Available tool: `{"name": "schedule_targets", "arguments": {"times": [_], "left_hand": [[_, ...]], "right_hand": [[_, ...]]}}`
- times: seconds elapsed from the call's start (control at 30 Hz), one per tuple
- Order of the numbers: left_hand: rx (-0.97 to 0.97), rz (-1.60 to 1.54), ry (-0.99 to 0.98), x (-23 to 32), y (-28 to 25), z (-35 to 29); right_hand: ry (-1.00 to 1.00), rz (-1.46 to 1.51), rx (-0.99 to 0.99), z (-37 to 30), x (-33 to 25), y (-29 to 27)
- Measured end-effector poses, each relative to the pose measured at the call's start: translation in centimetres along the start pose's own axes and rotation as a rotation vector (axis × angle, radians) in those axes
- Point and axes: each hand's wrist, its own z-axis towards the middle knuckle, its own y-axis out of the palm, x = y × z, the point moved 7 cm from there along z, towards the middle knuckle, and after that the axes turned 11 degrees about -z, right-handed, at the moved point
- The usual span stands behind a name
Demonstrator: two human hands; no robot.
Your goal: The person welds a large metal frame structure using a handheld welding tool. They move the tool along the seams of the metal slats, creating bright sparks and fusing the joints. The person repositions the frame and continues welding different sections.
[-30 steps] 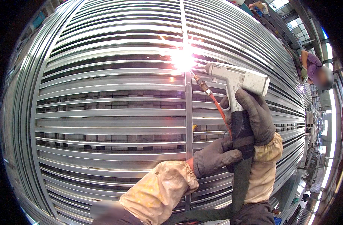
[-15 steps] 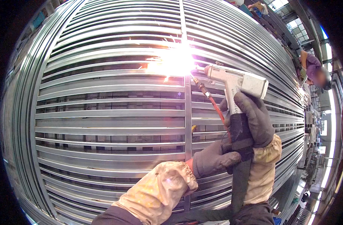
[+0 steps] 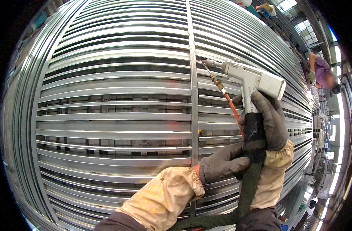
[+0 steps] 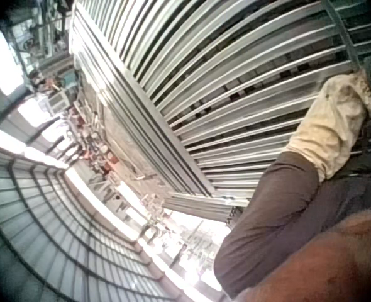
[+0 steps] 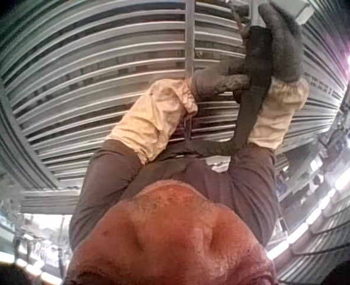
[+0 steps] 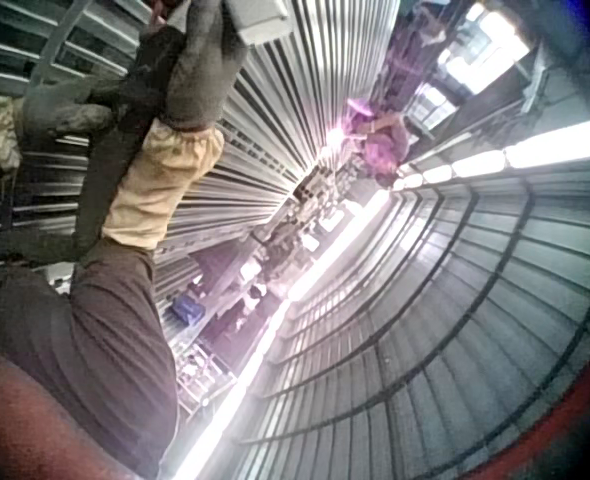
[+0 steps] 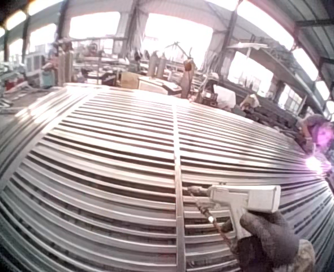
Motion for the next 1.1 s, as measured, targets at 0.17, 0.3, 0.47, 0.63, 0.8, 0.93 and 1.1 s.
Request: {"name": "schedule_targets", "arguments": {"times": [0.17,0.3,0.47,0.63,0.8,0.93,1.1], "left_hand": [[0.027,0.125,0.045,1.7,-0.1,-0.1],[0.033,0.016,0.101,1.8,-0.2,0.2],[0.059,0.016,0.066,1.4,-0.5,0.3],[-0.002,-0.065,0.035,0.7,-0.1,-0.3],[-0.013,-0.068,-0.103,-0.7,0.5,-0.9],[-0.044,0.032,-0.096,-0.7,0.8,-0.6],[-0.021,-0.058,-0.139,-1.2,0.4,-0.8]], "right_hand": [[-0.197,-0.094,0.009,0.7,-0.3,0.7],[-0.028,0.017,0.008,1.5,-0.1,1.0],[-0.227,-0.092,0.065,1.7,0.6,-0.1],[-0.036,-0.008,-0.032,0.0,0.2,0.9],[0.084,0.046,0.016,-2.9,1.2,0.8],[0.095,-0.026,0.050,-3.3,1.7,0.2],[0.108,0.003,0.033,-3.1,1.8,0.3]]}}
